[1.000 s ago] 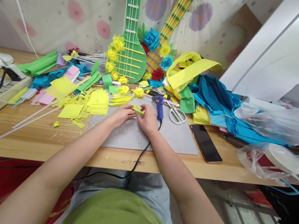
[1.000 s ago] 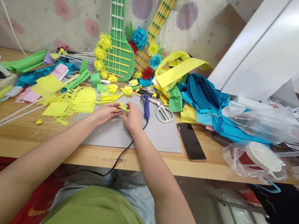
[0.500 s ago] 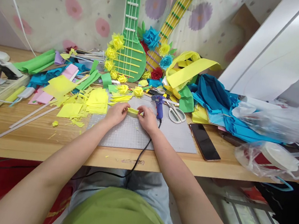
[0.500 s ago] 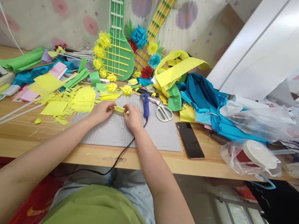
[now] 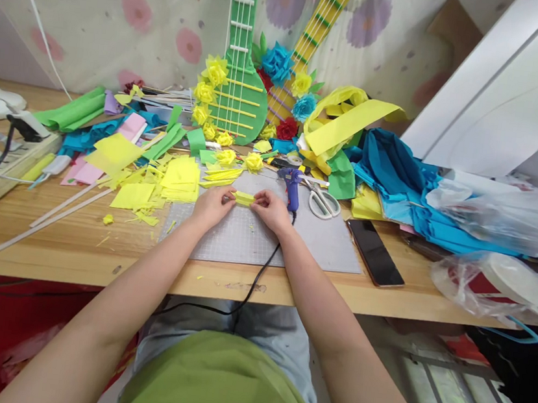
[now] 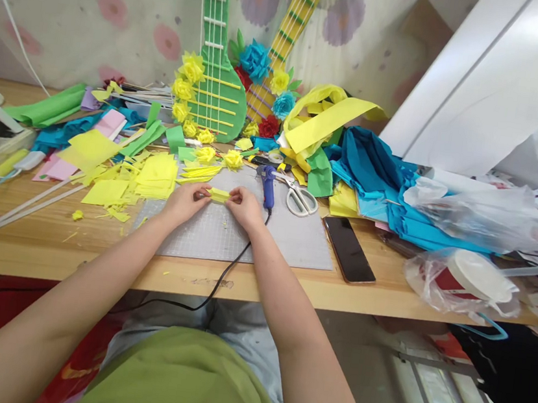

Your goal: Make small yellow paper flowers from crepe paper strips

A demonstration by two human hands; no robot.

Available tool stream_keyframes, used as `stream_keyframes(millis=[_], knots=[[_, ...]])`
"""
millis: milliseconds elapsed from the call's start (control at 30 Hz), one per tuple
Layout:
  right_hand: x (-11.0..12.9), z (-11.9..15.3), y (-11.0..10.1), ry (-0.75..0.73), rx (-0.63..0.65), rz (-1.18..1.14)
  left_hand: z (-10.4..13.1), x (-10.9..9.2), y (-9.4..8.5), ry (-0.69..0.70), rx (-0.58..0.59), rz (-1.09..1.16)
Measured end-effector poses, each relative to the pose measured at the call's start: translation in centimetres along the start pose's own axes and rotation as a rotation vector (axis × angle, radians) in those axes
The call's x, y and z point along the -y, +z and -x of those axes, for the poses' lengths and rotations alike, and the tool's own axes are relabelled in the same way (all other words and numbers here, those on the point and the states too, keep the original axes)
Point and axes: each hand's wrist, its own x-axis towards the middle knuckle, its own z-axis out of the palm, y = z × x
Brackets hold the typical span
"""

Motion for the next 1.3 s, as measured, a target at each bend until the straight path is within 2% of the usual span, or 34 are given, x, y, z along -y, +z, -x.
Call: stream_keyframes(millis=[167,333,667,1000,1300], knots=[[0.6,0.2,0.1,0.056,-0.056,0.052,-0.1,-0.2,0.1,-0.057,-0.034,0.006],[0.3,0.2,0.3,-0.002,-0.107,0.092,0.3,-0.7,0.1,-0.056,-0.047,-0.029],[0.4,0.3,0.7,0.007,-0.105,0.221,0.2,-0.2,0.2,-0.086,-0.066,-0.040],[1.3,0.8,1.2,0.016,-0.154,0.350,0.3,-0.9,0.7,-0.063,-0.120,-0.186],[1.4,0.8,1.4,0.001,-0.169,0.402,0.3,-0.8,0.8,-0.073,-0.124,-0.202]])
